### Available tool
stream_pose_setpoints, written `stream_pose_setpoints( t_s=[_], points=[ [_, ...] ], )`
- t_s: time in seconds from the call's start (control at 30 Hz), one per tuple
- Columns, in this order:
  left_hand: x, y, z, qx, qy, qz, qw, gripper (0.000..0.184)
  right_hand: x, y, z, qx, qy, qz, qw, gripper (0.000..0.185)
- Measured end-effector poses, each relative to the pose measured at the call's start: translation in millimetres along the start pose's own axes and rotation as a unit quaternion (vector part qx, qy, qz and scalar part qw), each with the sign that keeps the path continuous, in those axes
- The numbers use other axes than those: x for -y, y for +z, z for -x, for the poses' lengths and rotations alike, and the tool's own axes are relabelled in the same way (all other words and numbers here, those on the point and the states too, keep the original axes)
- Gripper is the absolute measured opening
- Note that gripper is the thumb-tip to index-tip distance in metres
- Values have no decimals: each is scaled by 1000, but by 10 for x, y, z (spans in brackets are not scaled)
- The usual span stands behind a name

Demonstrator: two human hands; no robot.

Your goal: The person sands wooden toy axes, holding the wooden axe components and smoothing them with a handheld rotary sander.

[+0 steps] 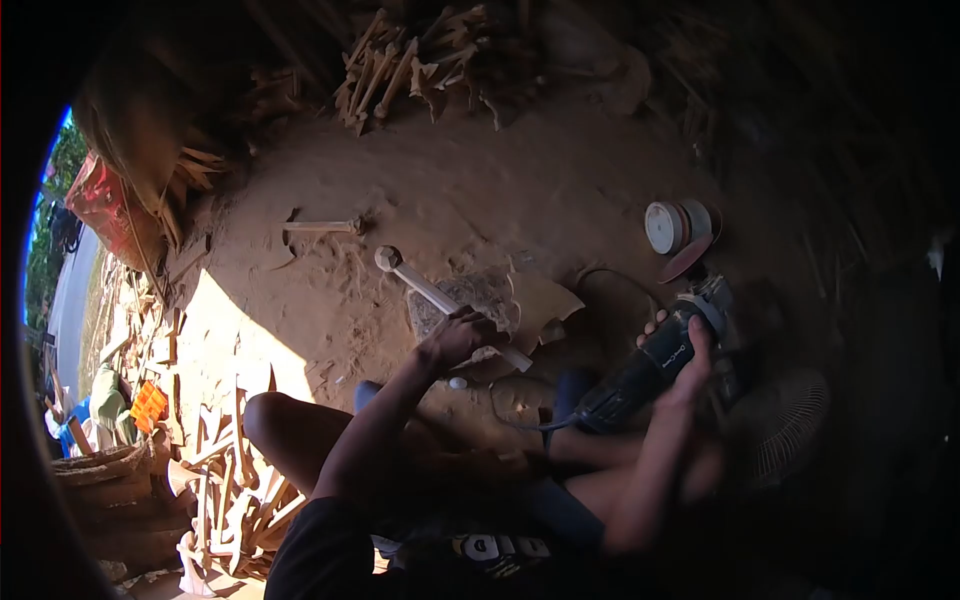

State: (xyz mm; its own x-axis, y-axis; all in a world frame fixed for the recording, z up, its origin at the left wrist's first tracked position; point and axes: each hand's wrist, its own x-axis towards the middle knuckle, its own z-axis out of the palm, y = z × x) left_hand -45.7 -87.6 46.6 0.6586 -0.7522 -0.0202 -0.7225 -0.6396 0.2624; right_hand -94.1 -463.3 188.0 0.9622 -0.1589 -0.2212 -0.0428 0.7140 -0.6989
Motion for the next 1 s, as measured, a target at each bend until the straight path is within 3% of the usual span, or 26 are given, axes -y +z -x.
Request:
stream_pose_setpoints(
  t_s=[0.03,0.07,0.17,0.2,0.3,0.33,0.43,0.47,0.57,0.63,0.67,0.77,0.8,0.83,0.87,0.97,1.0],
  points=[
    [43,31,-78,27,24,-36,999,56,22,-21,11,2,2,12,1000,51],
    [14,109,-248,189,-62,-77,977,54,10,-61,9,3,8,6,1000,51],
    [113,592,-85,9,55,-56,997,51,-24,-133,18,11,14,33,999,50],
    [99,659,-96,-134,72,-19,988,47,-16,-80,45,0,19,40,999,53],
    [210,697,-8,-123,33,219,967,52,-75,-168,54,-37,33,131,990,55],
    [355,869,46,-125,-33,153,980,69,-79,-158,61,-48,26,171,984,58],
    [432,1095,51,-214,-317,145,912,78,-222,118,111,-38,-104,348,931,74],
    [407,1118,22,-219,-328,133,909,79,-368,0,46,-21,-145,401,904,87],
    [418,1259,-136,-237,-363,102,895,81,-696,-59,-25,53,-151,542,825,91],
    [357,1187,-220,-239,-391,90,884,83,-861,37,9,76,-94,571,812,92],
    [354,1096,-237,-203,-395,67,894,82,-1046,-95,-36,111,-118,551,819,90],
    [432,841,-312,-119,-392,6,912,78,-1132,-75,-29,94,-45,574,812,89],
    [537,902,-332,-110,-388,-10,915,76,-1182,-50,-68,97,-125,590,792,86],
    [573,946,-351,-103,-383,-24,918,74,-1138,-48,-55,76,-104,596,793,85],
    [623,1019,-347,-175,-354,-55,917,70,-1071,-45,-43,54,-88,600,793,85],
    [757,1108,-524,-233,-445,13,864,68,-889,-37,-129,12,-105,576,810,82],
    [758,1091,-569,-281,-445,-28,850,71,-835,-47,-159,2,-124,564,817,82]
  ],
)
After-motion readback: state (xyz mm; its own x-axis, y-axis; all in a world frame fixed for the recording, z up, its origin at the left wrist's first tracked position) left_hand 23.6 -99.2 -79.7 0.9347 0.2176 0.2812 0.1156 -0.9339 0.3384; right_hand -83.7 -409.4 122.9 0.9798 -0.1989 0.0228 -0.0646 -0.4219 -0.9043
